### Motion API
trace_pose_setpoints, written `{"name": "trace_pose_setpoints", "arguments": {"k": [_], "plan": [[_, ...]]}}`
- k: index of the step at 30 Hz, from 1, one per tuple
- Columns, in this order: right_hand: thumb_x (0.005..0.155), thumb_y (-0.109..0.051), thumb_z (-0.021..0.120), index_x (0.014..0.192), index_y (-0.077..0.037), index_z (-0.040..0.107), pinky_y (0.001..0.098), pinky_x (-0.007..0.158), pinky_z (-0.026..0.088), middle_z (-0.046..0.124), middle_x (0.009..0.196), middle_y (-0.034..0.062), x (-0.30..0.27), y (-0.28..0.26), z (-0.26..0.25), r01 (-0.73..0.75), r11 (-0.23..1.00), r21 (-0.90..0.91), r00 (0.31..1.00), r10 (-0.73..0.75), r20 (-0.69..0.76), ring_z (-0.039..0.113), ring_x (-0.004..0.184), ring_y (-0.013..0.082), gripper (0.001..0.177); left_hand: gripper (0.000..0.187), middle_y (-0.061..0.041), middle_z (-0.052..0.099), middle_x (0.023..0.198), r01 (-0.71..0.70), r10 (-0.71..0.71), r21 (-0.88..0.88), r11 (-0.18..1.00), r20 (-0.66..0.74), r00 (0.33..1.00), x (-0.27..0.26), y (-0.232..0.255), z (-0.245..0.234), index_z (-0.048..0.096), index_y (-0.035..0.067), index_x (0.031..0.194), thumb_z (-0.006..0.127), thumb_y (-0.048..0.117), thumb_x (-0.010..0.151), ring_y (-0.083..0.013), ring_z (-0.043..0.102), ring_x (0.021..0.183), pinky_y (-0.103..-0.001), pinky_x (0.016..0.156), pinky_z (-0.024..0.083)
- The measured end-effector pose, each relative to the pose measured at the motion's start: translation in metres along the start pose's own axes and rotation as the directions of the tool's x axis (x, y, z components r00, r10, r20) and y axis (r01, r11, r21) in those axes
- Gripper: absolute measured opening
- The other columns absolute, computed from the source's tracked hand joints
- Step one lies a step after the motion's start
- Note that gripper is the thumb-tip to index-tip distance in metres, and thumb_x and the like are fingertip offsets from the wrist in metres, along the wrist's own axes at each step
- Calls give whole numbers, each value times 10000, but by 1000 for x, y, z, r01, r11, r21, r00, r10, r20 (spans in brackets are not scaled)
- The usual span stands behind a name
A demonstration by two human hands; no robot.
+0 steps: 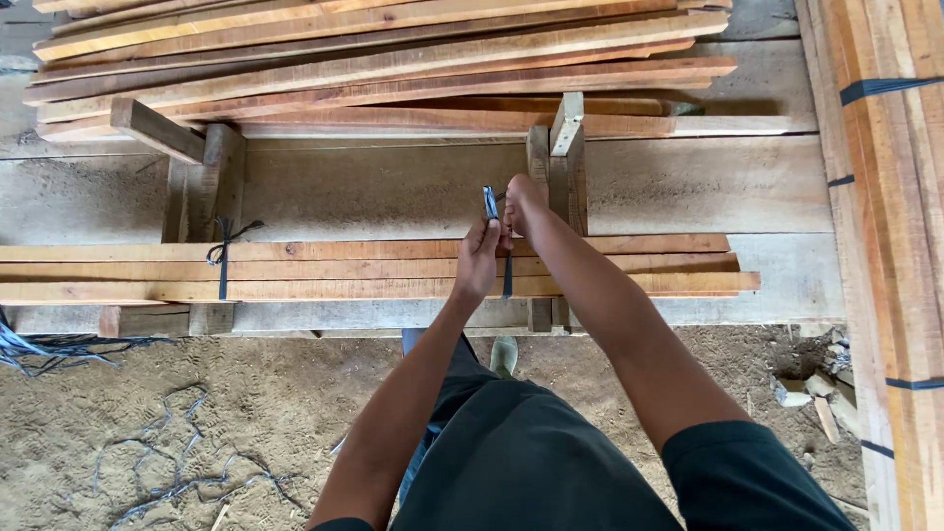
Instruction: Bundling and organizing pieces of wood using plastic straps in a workshop.
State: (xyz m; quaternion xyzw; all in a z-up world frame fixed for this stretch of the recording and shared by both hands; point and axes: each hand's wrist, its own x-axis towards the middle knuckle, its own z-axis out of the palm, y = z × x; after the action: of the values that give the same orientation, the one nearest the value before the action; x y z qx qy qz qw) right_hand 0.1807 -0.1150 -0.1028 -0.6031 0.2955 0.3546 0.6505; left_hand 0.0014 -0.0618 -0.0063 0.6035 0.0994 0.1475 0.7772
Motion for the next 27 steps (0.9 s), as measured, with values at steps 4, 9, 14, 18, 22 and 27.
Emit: {"name": "trace_pose_setpoints", "arguments": {"k": [4, 9, 14, 18, 22, 27], "plan": [[927, -405, 448, 1013, -164, 619, 357, 645, 370, 628, 834, 10, -4, 17, 10, 139, 959, -248, 930, -213, -299, 648, 791, 199, 308, 321, -37, 511, 730, -39, 39, -6, 999, -4, 999, -18, 5, 2, 557, 54, 876, 417, 153, 1148, -153, 547, 764, -335, 845, 471], [959, -305, 515, 1001, 5, 700, 380, 515, 378, 614, 757, 99, -80, -9, 19, 172, 985, 9, 910, -156, -383, 457, 596, 185, 364, 334, 5, 498, 715, -69, 70, 63, 996, -8, 998, -30, 11, -1, 525, 101, 816, 420, 130, 1132, -117, 488, 728, -334, 785, 446], [944, -396, 523, 1101, 47, 661, 469, 850, 559, 686, 997, 191, -25, 23, 9, 258, 884, -391, 873, -387, -298, 696, 1029, 351, 490, 320, -49, 446, 621, -152, 153, 210, 966, 13, 988, -30, 7, -2, 513, 88, 793, 421, 106, 1100, -155, 456, 599, -329, 708, 466], [1010, -369, 399, 926, 30, 762, 561, 822, 557, 749, 999, 261, -17, 21, 15, 268, 462, -845, 877, -481, 15, 707, 1068, 438, 546, 345, 17, 374, 646, -155, 152, 199, 968, 32, 988, -24, 28, 5, 451, 118, 774, 397, 108, 1115, -84, 344, 629, -305, 680, 451], [839, -492, 552, 897, -38, 763, 494, 776, 593, 757, 919, 187, 14, 44, 25, 191, 602, -775, 929, -367, -56, 734, 1026, 375, 504, 370, -9, 333, 634, -112, 103, 229, 967, 54, 993, -20, 16, 0, 449, 105, 758, 392, 102, 1124, -81, 360, 623, -316, 698, 476], [920, -392, 460, 865, 77, 759, 532, 710, 561, 731, 882, 281, -8, 39, 27, 269, 520, -811, 940, -326, 102, 726, 921, 463, 560, 400, 17, 273, 581, -97, 80, 272, 957, 74, 994, -14, 26, 0, 414, 138, 715, 368, 92, 1109, -91, 268, 522, -301, 550, 403]]}}
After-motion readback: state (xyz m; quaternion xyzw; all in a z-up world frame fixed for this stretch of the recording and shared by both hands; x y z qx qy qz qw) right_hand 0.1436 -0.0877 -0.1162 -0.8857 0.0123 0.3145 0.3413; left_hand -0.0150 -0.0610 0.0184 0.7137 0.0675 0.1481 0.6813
